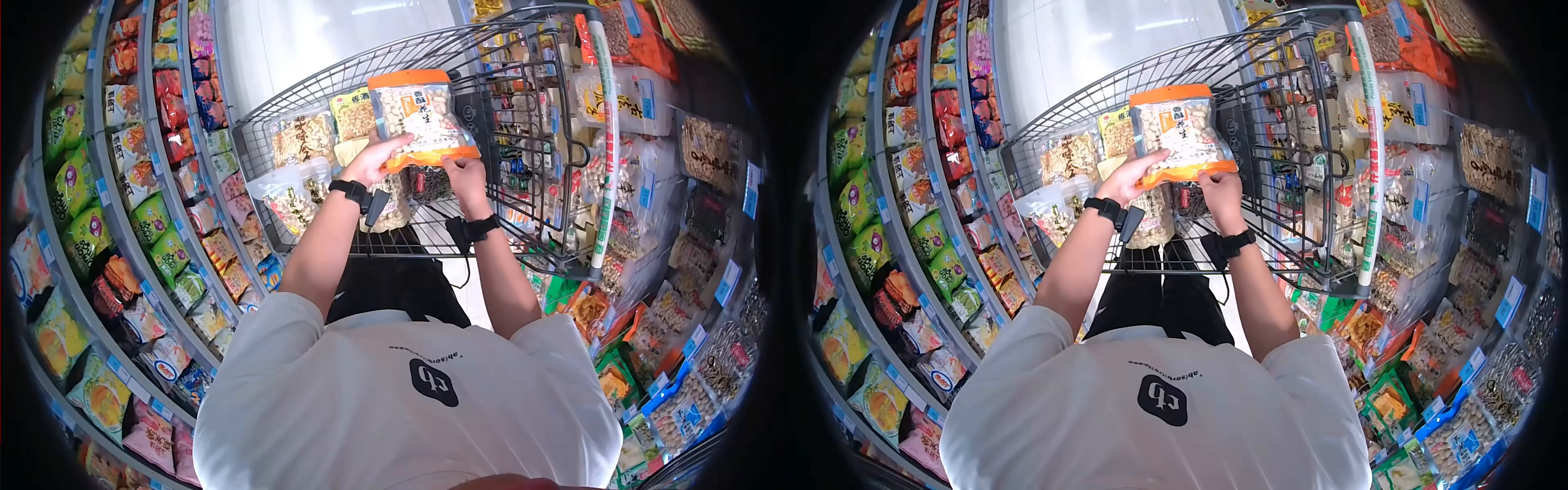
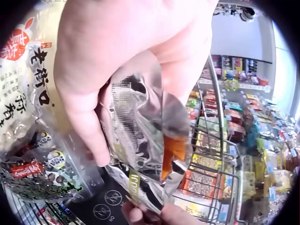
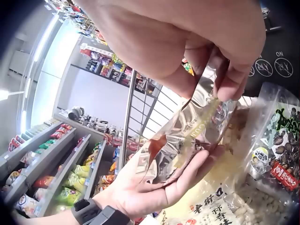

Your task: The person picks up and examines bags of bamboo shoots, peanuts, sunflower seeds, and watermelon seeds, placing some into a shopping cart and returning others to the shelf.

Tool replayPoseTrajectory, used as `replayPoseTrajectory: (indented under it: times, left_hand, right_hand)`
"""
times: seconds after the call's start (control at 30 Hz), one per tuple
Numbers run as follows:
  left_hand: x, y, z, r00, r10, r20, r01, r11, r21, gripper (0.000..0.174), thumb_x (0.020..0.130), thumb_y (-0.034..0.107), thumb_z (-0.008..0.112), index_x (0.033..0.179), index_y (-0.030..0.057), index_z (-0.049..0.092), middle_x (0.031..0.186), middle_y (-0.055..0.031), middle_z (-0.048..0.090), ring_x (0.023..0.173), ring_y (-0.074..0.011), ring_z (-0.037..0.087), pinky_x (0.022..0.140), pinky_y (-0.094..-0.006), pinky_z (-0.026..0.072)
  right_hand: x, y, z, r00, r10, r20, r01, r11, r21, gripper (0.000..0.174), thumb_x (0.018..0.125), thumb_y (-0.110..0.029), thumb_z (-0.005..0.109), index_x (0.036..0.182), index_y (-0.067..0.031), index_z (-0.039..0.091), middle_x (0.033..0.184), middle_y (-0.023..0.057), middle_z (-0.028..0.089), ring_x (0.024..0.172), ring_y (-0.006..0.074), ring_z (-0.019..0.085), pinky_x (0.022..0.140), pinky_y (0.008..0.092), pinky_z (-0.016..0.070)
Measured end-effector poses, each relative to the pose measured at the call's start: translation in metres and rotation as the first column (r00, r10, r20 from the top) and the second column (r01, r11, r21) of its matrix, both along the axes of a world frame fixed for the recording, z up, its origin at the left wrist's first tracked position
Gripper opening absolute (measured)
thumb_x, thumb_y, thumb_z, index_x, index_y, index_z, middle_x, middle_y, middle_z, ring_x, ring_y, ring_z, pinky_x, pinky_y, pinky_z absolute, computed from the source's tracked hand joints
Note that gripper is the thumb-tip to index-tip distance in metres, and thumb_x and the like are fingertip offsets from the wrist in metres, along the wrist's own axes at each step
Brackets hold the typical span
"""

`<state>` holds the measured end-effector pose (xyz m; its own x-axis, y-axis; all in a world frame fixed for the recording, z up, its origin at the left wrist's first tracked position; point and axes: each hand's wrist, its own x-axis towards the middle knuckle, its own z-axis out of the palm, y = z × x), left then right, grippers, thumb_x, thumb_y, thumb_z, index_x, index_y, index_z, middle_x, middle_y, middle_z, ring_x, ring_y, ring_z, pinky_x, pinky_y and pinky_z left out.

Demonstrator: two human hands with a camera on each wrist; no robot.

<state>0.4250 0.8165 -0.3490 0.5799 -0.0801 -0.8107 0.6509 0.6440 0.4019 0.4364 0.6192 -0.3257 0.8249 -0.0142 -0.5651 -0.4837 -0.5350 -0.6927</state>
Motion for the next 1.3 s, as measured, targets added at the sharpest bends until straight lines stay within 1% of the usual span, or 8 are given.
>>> replayPoseTrajectory:
  times: [0.23, 0.3, 0.37, 0.5, 0.63, 0.73, 0.83, 1.3]
  left_hand:
    - [-0.021, -0.013, 0.024, 0.967, 0.013, 0.256, -0.063, 0.980, 0.190, 0.084, 0.076, 0.003, 0.075, 0.135, 0.0062, 0.017, 0.125, -0.0141, 0.052, 0.113, -0.0232, 0.055, 0.090, -0.0354, 0.0501]
    - [-0.030, -0.019, 0.018, 0.934, 0.019, 0.357, -0.095, 0.976, 0.196, 0.082, 0.075, -0.001, 0.075, 0.135, 0.0059, 0.019, 0.125, -0.0132, 0.051, 0.115, -0.0214, 0.053, 0.093, -0.0348, 0.0481]
    - [-0.041, -0.023, 0.024, 0.875, -0.053, 0.481, -0.090, 0.959, 0.268, 0.083, 0.073, -0.004, 0.075, 0.136, 0.0058, 0.020, 0.126, -0.0126, 0.049, 0.116, -0.0207, 0.051, 0.095, -0.0338, 0.0467]
    - [-0.059, -0.034, 0.053, 0.796, -0.140, 0.588, -0.128, 0.912, 0.391, 0.073, 0.076, -0.006, 0.072, 0.134, 0.0051, 0.029, 0.125, -0.0095, 0.052, 0.115, -0.0171, 0.053, 0.095, -0.0315, 0.0463]
    - [-0.064, -0.032, 0.129, 0.821, -0.244, 0.516, -0.050, 0.869, 0.492, 0.074, 0.075, 0.003, 0.077, 0.133, 0.0009, 0.032, 0.122, -0.0103, 0.054, 0.113, -0.0180, 0.053, 0.096, -0.0323, 0.0451]
    - [-0.071, -0.027, 0.144, 0.696, -0.133, 0.706, -0.264, 0.867, 0.423, 0.064, 0.083, 0.043, 0.070, 0.127, 0.0053, 0.043, 0.109, -0.0064, 0.060, 0.092, -0.0114, 0.058, 0.078, -0.0251, 0.0490]
    - [-0.078, -0.001, 0.170, 0.847, -0.201, 0.492, -0.044, 0.896, 0.441, 0.057, 0.086, 0.047, 0.066, 0.120, 0.0046, 0.049, 0.096, -0.0035, 0.062, 0.077, -0.0092, 0.058, 0.070, -0.0237, 0.0495]
    - [-0.171, 0.067, 0.233, 0.803, -0.002, 0.597, -0.222, 0.927, 0.301, 0.053, 0.097, 0.045, 0.047, 0.122, -0.0013, 0.050, 0.114, -0.0100, 0.062, 0.098, -0.0165, 0.063, 0.083, -0.0304, 0.0521]
  right_hand:
    - [0.009, -0.021, 0.034, 0.886, -0.360, -0.291, 0.460, 0.754, 0.468, 0.042, 0.084, -0.038, 0.071, 0.092, 0.0028, 0.065, 0.089, 0.0096, 0.066, 0.085, 0.0130, 0.061, 0.074, 0.0263, 0.0499]
    - [0.011, -0.022, 0.039, 0.896, -0.383, -0.226, 0.444, 0.764, 0.468, 0.046, 0.085, -0.039, 0.070, 0.101, 0.0033, 0.063, 0.092, 0.0102, 0.067, 0.086, 0.0126, 0.061, 0.076, 0.0260, 0.0489]
    - [0.018, -0.029, 0.052, 0.999, -0.035, 0.039, 0.020, 0.942, 0.336, 0.047, 0.086, -0.039, 0.068, 0.105, 0.0034, 0.060, 0.095, 0.0099, 0.067, 0.087, 0.0127, 0.062, 0.078, 0.0266, 0.0488]
    - [0.019, -0.044, 0.052, 0.990, 0.134, -0.044, -0.092, 0.852, 0.515, 0.041, 0.086, -0.029, 0.070, 0.109, 0.0031, 0.058, 0.098, 0.0083, 0.067, 0.087, 0.0122, 0.062, 0.080, 0.0264, 0.0482]
    - [0.001, -0.046, 0.104, 0.997, 0.052, 0.049, -0.072, 0.711, 0.700, 0.034, 0.085, -0.018, 0.072, 0.109, 0.0002, 0.056, 0.102, 0.0067, 0.066, 0.091, 0.0095, 0.061, 0.080, 0.0256, 0.0487]
    - [-0.011, -0.053, 0.136, 0.991, 0.015, 0.134, -0.112, 0.644, 0.757, 0.032, 0.084, -0.014, 0.072, 0.109, -0.0004, 0.056, 0.103, 0.0056, 0.065, 0.093, 0.0093, 0.061, 0.081, 0.0260, 0.0489]
    - [-0.023, -0.062, 0.169, 0.980, -0.016, 0.196, -0.151, 0.575, 0.804, 0.033, 0.086, -0.012, 0.070, 0.112, 0.0003, 0.054, 0.105, 0.0056, 0.064, 0.094, 0.0095, 0.060, 0.083, 0.0259, 0.0483]
    - [-0.108, -0.131, 0.225, 0.904, -0.330, 0.272, 0.043, 0.703, 0.710, 0.032, 0.090, -0.015, 0.066, 0.116, 0.0002, 0.054, 0.111, 0.0082, 0.064, 0.099, 0.0120, 0.060, 0.088, 0.0273, 0.0463]
